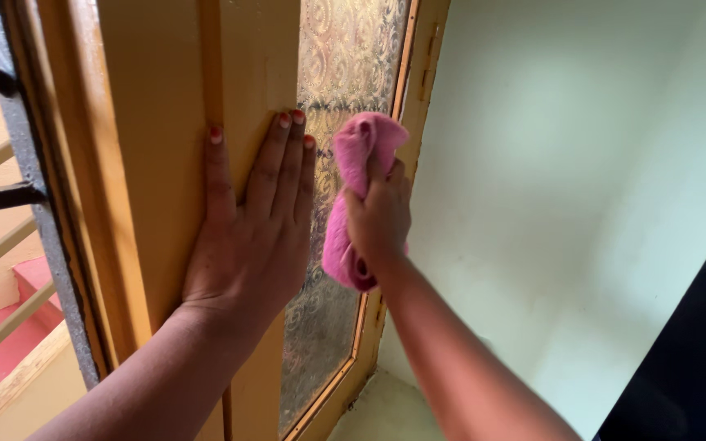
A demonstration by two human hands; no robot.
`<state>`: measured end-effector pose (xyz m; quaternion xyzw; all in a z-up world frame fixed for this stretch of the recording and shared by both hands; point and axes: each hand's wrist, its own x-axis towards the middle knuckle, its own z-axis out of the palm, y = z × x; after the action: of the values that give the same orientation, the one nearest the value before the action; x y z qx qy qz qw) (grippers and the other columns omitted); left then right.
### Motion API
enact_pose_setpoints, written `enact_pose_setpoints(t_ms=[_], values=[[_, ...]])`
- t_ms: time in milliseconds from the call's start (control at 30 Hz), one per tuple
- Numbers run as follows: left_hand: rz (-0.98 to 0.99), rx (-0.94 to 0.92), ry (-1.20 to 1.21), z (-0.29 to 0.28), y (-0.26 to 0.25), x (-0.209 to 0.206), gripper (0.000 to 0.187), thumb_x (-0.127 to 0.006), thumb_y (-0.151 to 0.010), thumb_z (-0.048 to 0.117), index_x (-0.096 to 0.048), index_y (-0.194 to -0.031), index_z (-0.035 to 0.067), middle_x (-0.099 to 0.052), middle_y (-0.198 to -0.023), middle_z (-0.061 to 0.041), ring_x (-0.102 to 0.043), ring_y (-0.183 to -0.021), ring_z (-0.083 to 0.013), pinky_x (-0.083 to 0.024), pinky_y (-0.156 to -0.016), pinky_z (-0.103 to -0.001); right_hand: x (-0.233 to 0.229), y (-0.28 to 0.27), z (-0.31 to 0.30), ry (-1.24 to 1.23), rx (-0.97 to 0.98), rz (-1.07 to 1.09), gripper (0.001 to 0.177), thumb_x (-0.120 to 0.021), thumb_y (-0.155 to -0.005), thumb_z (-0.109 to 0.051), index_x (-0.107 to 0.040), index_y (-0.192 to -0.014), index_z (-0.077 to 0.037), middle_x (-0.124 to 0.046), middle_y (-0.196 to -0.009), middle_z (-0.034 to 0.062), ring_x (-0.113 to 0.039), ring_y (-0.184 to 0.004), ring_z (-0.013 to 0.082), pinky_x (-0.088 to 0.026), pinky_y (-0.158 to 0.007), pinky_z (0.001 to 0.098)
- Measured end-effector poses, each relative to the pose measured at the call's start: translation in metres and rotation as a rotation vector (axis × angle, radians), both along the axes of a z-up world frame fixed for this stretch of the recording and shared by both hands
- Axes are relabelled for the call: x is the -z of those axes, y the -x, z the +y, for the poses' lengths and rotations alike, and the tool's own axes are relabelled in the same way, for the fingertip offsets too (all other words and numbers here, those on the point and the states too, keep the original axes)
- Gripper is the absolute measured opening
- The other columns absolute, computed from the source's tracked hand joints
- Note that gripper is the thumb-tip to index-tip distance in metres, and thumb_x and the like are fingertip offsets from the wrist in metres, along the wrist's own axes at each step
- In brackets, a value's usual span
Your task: The person wipes a yellow wooden door with a pink cloth, focusing on the frame and textured glass panel. They spray a blue cleaning solution onto the door and continue wiping the surface and edges.
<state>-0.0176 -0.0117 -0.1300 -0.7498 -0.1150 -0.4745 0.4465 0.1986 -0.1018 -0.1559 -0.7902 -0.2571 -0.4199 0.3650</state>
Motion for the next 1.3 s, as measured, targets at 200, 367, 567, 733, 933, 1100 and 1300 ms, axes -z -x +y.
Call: enact_pose_setpoints(t_ms=[200, 367, 567, 733, 933, 1100, 1300], values=[[-0.004, 0.068, 0.067, 0.001, -0.005, 0.002, 0.068, -0.035, -0.102, 0.034, -0.030, -0.163, 0.003, -0.031, -0.168, -0.017, -0.023, -0.157, -0.0318, -0.011, -0.116, -0.071, 0.014, 0.086, 0.004, -0.001, -0.159, -0.424, 0.069, -0.069, -0.088, -0.027, -0.047, -0.153, -0.023, -0.049, -0.142, 0.0253, -0.052, -0.128, 0.0477, -0.051, -0.100, 0.0516], [-0.015, 0.079, 0.063, 0.001, -0.004, 0.003, 0.069, -0.035, -0.102, 0.035, -0.033, -0.163, 0.003, -0.031, -0.169, -0.017, -0.023, -0.156, -0.0314, -0.011, -0.117, -0.070, 0.004, 0.094, 0.004, 0.005, -0.167, -0.284, 0.062, -0.065, -0.094, -0.032, -0.048, -0.153, -0.026, -0.053, -0.141, 0.0198, -0.058, -0.122, 0.0411, -0.053, -0.092, 0.0493], [-0.013, 0.043, 0.026, 0.002, -0.001, 0.001, 0.071, -0.039, -0.098, 0.037, -0.039, -0.160, 0.002, -0.032, -0.167, -0.019, -0.025, -0.155, -0.0324, -0.012, -0.115, -0.070, -0.005, 0.068, 0.008, -0.033, -0.053, -0.137, 0.055, -0.066, -0.091, -0.025, -0.058, -0.145, -0.021, -0.056, -0.127, 0.0164, -0.060, -0.116, 0.0383, -0.053, -0.092, 0.0502], [0.003, 0.026, 0.024, 0.000, -0.002, 0.001, 0.071, -0.041, -0.096, 0.037, -0.043, -0.156, 0.001, -0.032, -0.167, -0.020, -0.026, -0.155, -0.0327, -0.013, -0.114, -0.071, -0.014, 0.021, 0.004, -0.080, -0.032, -0.132, 0.047, -0.068, -0.090, -0.024, -0.062, -0.135, -0.015, -0.057, -0.123, 0.0142, -0.063, -0.111, 0.0347, -0.055, -0.090, 0.0490], [-0.061, 0.073, 0.006, 0.003, -0.003, 0.005, 0.066, -0.042, -0.099, 0.035, -0.050, -0.156, 0.002, -0.036, -0.168, -0.020, -0.027, -0.156, -0.0322, -0.013, -0.118, -0.070, -0.029, -0.048, -0.003, -0.094, 0.015, -0.045, 0.043, -0.068, -0.091, -0.026, -0.062, -0.132, -0.013, -0.058, -0.127, 0.0130, -0.067, -0.108, 0.0333, -0.056, -0.090, 0.0488], [-0.070, 0.021, -0.048, 0.002, -0.001, 0.006, 0.059, -0.042, -0.100, 0.035, -0.057, -0.147, 0.004, -0.038, -0.167, -0.017, -0.027, -0.156, -0.0322, -0.014, -0.116, -0.071, -0.032, -0.070, -0.012, -0.059, 0.057, -0.069, 0.054, -0.069, -0.090, -0.027, -0.057, -0.142, -0.020, -0.058, -0.124, 0.0172, -0.062, -0.113, 0.0407, -0.053, -0.090, 0.0536], [-0.072, 0.058, -0.024, 0.001, 0.000, 0.004, 0.061, -0.041, -0.100, 0.034, -0.054, -0.152, 0.003, -0.037, -0.168, -0.018, -0.028, -0.157, -0.0315, -0.014, -0.117, -0.070, -0.032, -0.064, -0.015, -0.050, -0.003, 0.101, 0.057, -0.064, -0.093, -0.029, -0.050, -0.147, -0.020, -0.055, -0.127, 0.0156, -0.064, -0.107, 0.0342, -0.057, -0.090, 0.0490]])
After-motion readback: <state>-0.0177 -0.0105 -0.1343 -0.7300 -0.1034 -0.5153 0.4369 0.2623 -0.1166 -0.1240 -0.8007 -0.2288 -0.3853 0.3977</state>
